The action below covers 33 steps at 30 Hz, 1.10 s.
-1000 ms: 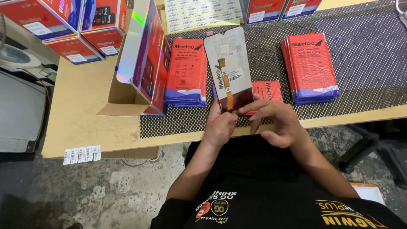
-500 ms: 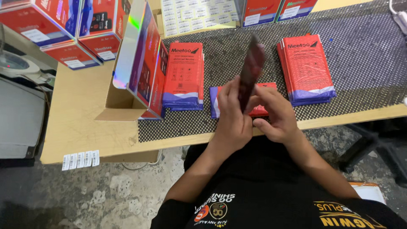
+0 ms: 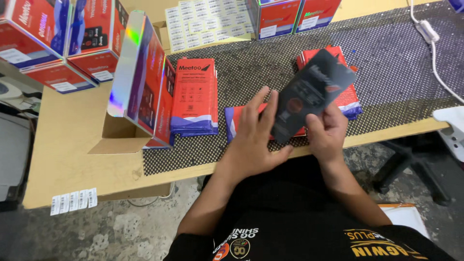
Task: The person picks up a phone screen, folds the attached ribbon cable, inserts the screen into a red protective sleeve, and then places the sleeved item into a cardboard box.
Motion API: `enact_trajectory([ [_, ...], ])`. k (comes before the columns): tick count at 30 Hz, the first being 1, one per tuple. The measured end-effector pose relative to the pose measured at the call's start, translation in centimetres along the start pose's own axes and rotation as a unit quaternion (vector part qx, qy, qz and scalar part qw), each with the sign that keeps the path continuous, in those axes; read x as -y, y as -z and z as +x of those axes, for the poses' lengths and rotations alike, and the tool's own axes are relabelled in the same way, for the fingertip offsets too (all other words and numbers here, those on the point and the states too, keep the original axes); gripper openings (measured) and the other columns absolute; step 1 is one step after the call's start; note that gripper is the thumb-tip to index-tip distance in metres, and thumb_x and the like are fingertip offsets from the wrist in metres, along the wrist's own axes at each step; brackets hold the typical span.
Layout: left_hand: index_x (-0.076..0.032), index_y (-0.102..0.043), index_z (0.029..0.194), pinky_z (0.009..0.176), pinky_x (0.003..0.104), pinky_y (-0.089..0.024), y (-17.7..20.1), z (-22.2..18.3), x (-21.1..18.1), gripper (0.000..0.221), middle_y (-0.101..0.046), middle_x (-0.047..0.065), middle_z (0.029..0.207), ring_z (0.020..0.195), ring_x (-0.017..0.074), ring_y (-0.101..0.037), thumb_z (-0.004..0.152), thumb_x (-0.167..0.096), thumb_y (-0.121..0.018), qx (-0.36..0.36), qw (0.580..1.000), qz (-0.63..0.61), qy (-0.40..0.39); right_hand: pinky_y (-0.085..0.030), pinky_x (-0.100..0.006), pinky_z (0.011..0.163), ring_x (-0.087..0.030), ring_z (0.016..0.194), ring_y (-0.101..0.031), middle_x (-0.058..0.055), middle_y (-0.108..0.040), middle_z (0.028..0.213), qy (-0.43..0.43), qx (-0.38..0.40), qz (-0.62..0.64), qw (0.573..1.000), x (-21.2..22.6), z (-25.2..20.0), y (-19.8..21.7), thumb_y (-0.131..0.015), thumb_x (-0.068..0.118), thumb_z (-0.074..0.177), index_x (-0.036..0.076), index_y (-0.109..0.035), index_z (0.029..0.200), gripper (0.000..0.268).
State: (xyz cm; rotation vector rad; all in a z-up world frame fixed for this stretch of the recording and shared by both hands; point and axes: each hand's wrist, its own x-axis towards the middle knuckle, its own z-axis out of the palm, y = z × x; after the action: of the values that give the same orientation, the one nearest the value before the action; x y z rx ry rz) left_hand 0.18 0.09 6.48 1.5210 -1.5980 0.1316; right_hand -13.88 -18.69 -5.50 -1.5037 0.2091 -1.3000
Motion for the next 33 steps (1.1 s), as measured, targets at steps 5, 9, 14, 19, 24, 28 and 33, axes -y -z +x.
enact_trajectory([
  [5,-0.003,-0.029,0.157,0.121,0.067,-0.021,-0.2,-0.7,1.9,0.113,-0.038,0.028,0.156,0.148,0.0479,-0.034,0.075,-0.064,-0.076,0.145,0.985,0.053,0.072,-0.057,-0.039,0.081,-0.022,0.086,-0.063,-0.016,-0.064,0.095,0.042,-0.122,0.042,0.991,-2.1,-0.7,4.3,-0.062,0.001,0.089,-0.006,-0.058,0.116,0.028],
  [9,-0.012,-0.038,0.158,0.112,0.057,-0.031,-0.7,-0.9,2.4,0.107,-0.047,0.017,0.152,0.14,0.0333,-0.042,0.071,-0.062,-0.077,0.217,0.955,0.181,0.094,-0.058,-0.038,0.08,-0.019,0.085,-0.065,-0.013,-0.065,0.097,0.067,-0.186,0.084,0.977,2.2,0.6,2.1,-0.062,0.004,0.089,0.0,-0.054,0.116,0.029],
  [14,-0.015,-0.043,0.156,0.103,0.056,-0.034,0.4,-0.8,1.4,0.11,-0.056,0.008,0.134,0.127,0.0307,-0.046,0.065,-0.065,-0.079,0.19,0.96,0.177,0.105,-0.065,-0.044,0.085,-0.027,0.094,-0.072,-0.019,-0.067,0.105,0.045,-0.19,0.126,0.973,1.4,0.6,2.3,-0.06,0.003,0.09,0.0,-0.052,0.123,0.034],
  [19,-0.011,-0.037,0.159,0.103,0.055,-0.041,0.5,-0.7,1.1,0.121,-0.051,0.013,0.127,0.12,0.0355,-0.052,0.055,-0.05,-0.087,0.103,0.985,0.1,0.093,-0.068,-0.045,0.082,-0.027,0.091,-0.074,-0.019,-0.069,0.103,0.033,-0.206,0.154,0.966,2.6,1.2,1.3,-0.061,0.005,0.092,-0.001,-0.053,0.121,0.031],
  [24,-0.017,-0.046,0.154,0.097,0.048,-0.045,0.9,0.3,0.4,0.111,-0.048,0.01,0.121,0.114,0.0338,-0.055,0.055,-0.05,-0.086,0.052,0.992,0.091,0.071,-0.07,-0.046,0.082,-0.032,0.089,-0.076,-0.024,-0.068,0.102,0.036,-0.243,0.185,0.952,4.2,2.1,0.5,-0.057,0.004,0.088,-0.002,-0.054,0.123,0.035],
  [28,-0.019,-0.048,0.153,0.095,0.046,-0.046,1.0,0.4,0.0,0.108,-0.048,0.008,0.12,0.112,0.0317,-0.056,0.056,-0.051,-0.086,0.034,0.993,0.091,0.067,-0.07,-0.045,0.083,-0.03,0.089,-0.077,-0.024,-0.069,0.103,0.034,-0.24,0.179,0.954,3.3,1.7,1.0,-0.059,0.006,0.087,-0.001,-0.055,0.123,0.036],
  [33,-0.018,-0.043,0.157,0.092,0.05,-0.048,0.7,0.5,-0.3,0.115,-0.049,0.011,0.125,0.113,0.0358,-0.058,0.058,-0.056,-0.087,0.043,0.992,0.104,0.058,-0.066,-0.053,0.088,-0.034,0.101,-0.072,-0.024,-0.066,0.112,0.047,-0.197,0.099,0.974,0.4,0.7,2.3,-0.06,0.003,0.092,-0.003,-0.051,0.13,0.039],
])
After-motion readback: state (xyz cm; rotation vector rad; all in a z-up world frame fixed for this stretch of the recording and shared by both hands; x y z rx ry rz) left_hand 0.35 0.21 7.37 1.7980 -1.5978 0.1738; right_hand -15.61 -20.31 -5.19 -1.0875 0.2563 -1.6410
